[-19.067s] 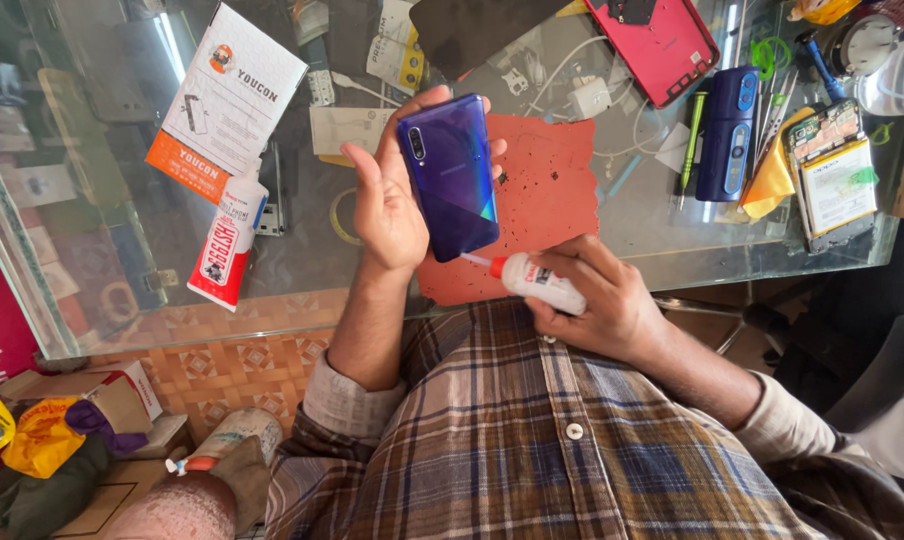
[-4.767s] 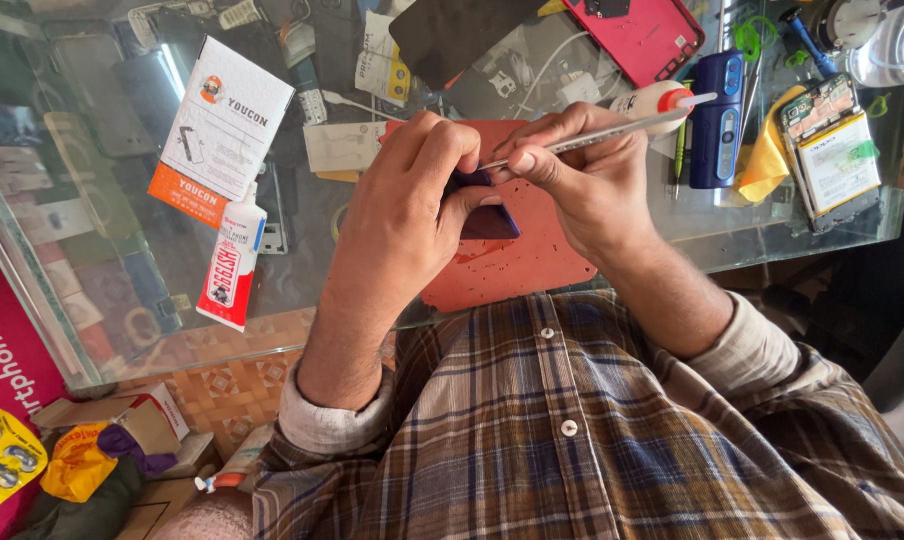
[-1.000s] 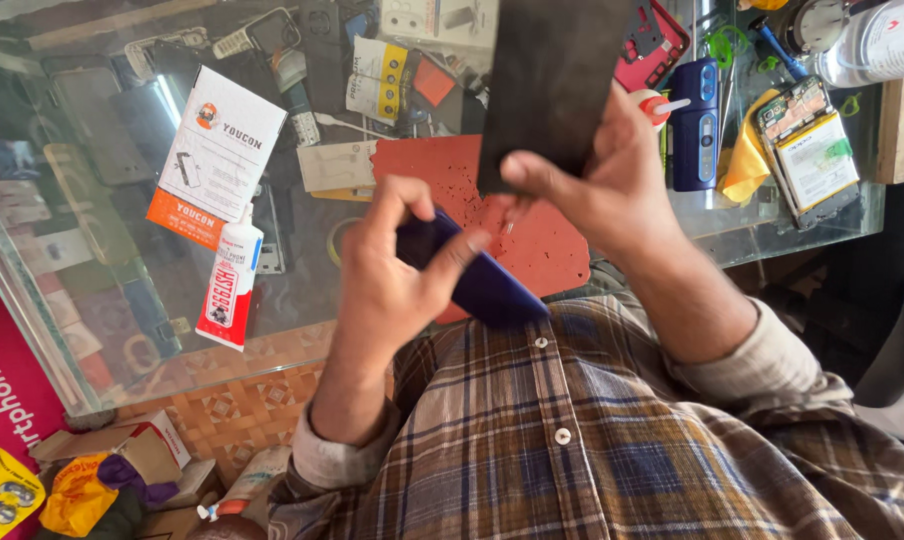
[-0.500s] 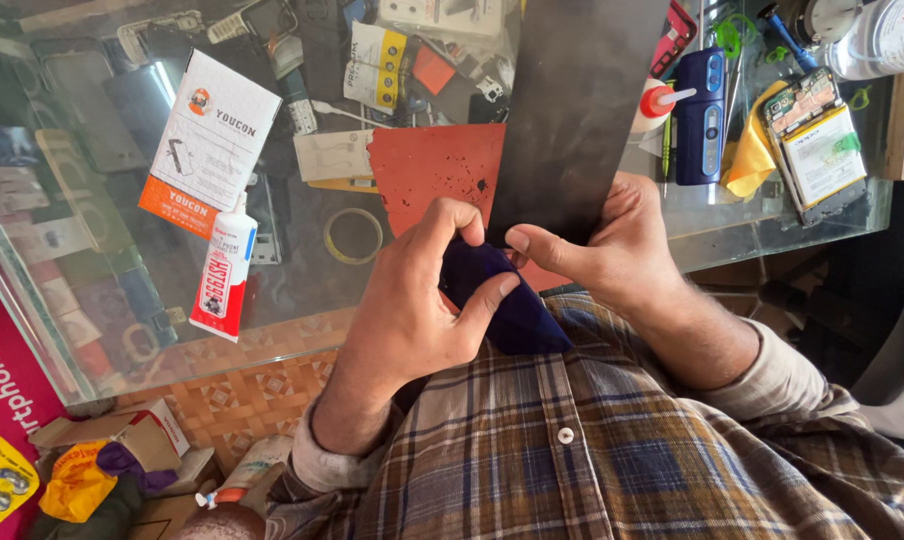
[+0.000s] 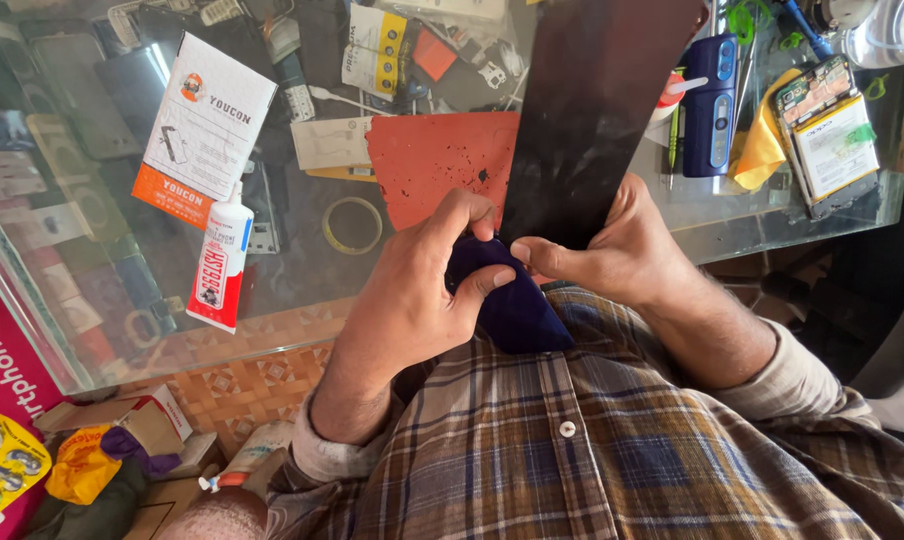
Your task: The person disassembles a smartphone on a red mat, removes the battery, and sets it aside. Then the person picks up a blue phone, applies glue to its back, and uses a metal tool to spread the adhesive along the edges.
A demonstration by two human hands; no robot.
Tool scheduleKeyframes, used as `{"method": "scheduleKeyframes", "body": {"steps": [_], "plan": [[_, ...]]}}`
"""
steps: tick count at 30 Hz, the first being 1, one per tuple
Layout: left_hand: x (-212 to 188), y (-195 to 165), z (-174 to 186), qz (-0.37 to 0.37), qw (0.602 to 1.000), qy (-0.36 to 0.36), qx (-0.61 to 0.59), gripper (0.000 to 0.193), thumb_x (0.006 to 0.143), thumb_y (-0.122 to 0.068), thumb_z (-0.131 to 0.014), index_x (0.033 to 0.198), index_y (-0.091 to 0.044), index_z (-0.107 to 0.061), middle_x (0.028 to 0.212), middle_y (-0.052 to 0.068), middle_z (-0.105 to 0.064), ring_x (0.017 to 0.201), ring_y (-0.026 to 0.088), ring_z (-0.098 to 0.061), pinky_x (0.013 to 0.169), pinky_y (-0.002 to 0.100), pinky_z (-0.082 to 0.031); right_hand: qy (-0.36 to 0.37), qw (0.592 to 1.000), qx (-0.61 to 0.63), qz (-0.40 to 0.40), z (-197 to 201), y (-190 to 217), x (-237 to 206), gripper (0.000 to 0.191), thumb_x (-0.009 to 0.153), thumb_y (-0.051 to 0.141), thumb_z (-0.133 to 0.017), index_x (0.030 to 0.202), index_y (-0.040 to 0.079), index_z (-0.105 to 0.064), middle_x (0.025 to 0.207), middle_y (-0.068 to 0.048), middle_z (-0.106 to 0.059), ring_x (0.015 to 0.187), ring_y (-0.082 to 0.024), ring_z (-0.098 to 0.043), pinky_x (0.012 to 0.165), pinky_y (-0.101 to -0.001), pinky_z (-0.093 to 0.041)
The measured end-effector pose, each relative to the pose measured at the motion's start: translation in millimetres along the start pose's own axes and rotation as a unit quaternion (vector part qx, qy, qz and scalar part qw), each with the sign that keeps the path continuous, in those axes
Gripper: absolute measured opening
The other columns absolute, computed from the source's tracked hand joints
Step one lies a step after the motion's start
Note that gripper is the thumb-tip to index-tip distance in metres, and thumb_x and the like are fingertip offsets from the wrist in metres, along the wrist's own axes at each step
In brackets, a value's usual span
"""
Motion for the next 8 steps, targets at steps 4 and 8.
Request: {"method": "scheduleKeyframes", "body": {"steps": [4, 8], "plan": [[-1.4, 1.3, -1.4, -0.008, 1.000, -0.002, -0.003, 0.042, 0.088, -0.006, -0.080, 0.115, -0.006, -0.048, 0.100, 0.009, -0.061, 0.090, 0.031, -0.067, 0.077, 0.039, -0.052, 0.006, 1.000, 0.005, 0.016, -1.4, -2.3, -4.1, 0.020, 0.088, 0.000, -0.080, 0.105, 0.002, -0.069, 0.084, 0.000, -0.071, 0.073, -0.005, -0.065, 0.065, -0.0228, -0.056], [-2.9, 8.5, -2.4, 0.011, 1.000, 0.003, -0.007, 0.042, 0.089, -0.008, -0.082, 0.111, -0.006, -0.047, 0.098, 0.009, -0.061, 0.087, 0.032, -0.066, 0.076, 0.039, -0.052, -0.012, 1.000, -0.003, 0.027, -0.2, -6.0, -10.6, 0.027, 0.088, 0.001, -0.081, 0.112, 0.002, -0.069, 0.094, 0.001, -0.071, 0.086, -0.004, -0.062, 0.077, -0.0225, -0.054]]}}
Point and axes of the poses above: each hand's wrist, its own x-axis towards the middle knuckle, its own z-axis out of the back of the hand, y = z × x, the point moved 10 cm from there along x, towards the middle knuckle
